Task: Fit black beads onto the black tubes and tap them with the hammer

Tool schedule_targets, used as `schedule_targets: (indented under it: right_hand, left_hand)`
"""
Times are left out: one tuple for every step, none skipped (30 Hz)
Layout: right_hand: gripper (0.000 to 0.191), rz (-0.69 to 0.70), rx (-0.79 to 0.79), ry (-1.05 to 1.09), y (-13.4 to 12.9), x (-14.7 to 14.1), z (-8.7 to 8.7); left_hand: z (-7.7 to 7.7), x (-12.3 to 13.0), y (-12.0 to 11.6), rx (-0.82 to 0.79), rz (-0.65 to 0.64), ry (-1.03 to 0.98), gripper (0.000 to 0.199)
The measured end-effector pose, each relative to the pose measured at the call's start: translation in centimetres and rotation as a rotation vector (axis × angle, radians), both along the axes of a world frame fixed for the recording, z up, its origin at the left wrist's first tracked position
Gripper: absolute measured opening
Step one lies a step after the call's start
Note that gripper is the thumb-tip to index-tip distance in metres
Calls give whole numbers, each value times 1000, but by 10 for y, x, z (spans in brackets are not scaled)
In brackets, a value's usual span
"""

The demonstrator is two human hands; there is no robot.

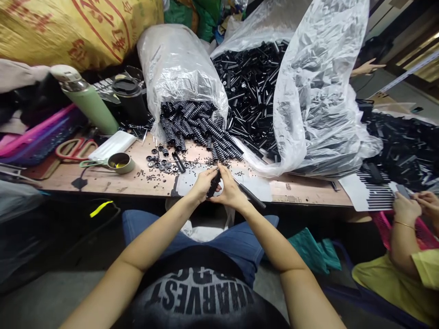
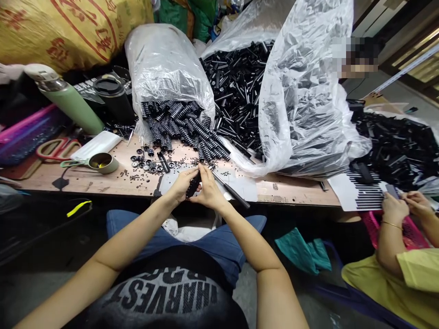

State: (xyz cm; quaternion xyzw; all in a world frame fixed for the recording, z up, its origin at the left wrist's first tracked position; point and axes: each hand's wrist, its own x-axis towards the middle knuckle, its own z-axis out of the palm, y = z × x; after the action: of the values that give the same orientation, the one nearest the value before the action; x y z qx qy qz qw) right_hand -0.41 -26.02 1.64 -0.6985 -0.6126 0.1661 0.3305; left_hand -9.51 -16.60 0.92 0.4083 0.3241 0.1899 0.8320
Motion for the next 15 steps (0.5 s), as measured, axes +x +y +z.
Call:
schedule_targets:
  right_hand:
    - [119, -23, -10, 14, -1, -1, -2]
    - [118, -45, -18, 22, -1, -2, -4]
    - [117, -67, -22, 25, -1, -3, -7]
    - [117, -89, -21, 20, -1, -3, -12]
    - [115, -114, -17, 12, -1, -3, -17]
    - [112, -141, -12, 0, 0, -4, -22]
    - [107, -168, -9, -18, 1, -4, -28]
    - [100, -191, -8, -42, 1, -4, -34]
    - [95, -204, -13, -71, 0, -4, -40]
    - [91, -206, -23, -105, -2, -3, -44]
    - [88, -211, -37, -148, -6, 0, -47]
    - [86, -240, -58, -203, -11, 5, -49]
    - [82, -300, -91, -267, -18, 11, -49]
    - [74, -384, -140, -341, -27, 19, -48]
    - [61, -476, -207, -415, -36, 27, -46]
  left_hand:
    - [-2, 0, 1, 12, -21, 18, 39]
    - [-4, 0, 1, 33, -46, 38, 39]
    - [-7, 0, 1, 77, -65, 58, 40]
    - [-12, -1, 0, 162, -77, 78, 40]
    - [-17, -2, -1, 297, -78, 99, 41]
    - [-24, -4, -3, 478, -71, 120, 42]
    - [-31, -5, -5, 690, -60, 146, 44]
    - [-38, -6, -7, 907, -53, 176, 46]
    - [-46, -7, -9, 1104, -60, 211, 48]
    - [-53, -8, -9, 1267, -84, 246, 48]
    - [-59, -9, -9, 1394, -119, 274, 46]
    - [-64, -10, -7, 1498, -166, 288, 43]
    - [-67, -11, -5, 1588, -218, 288, 41]
    - [-69, -12, -2, 1672, -270, 280, 39]
    - [-69, -13, 2, 1752, -316, 273, 38]
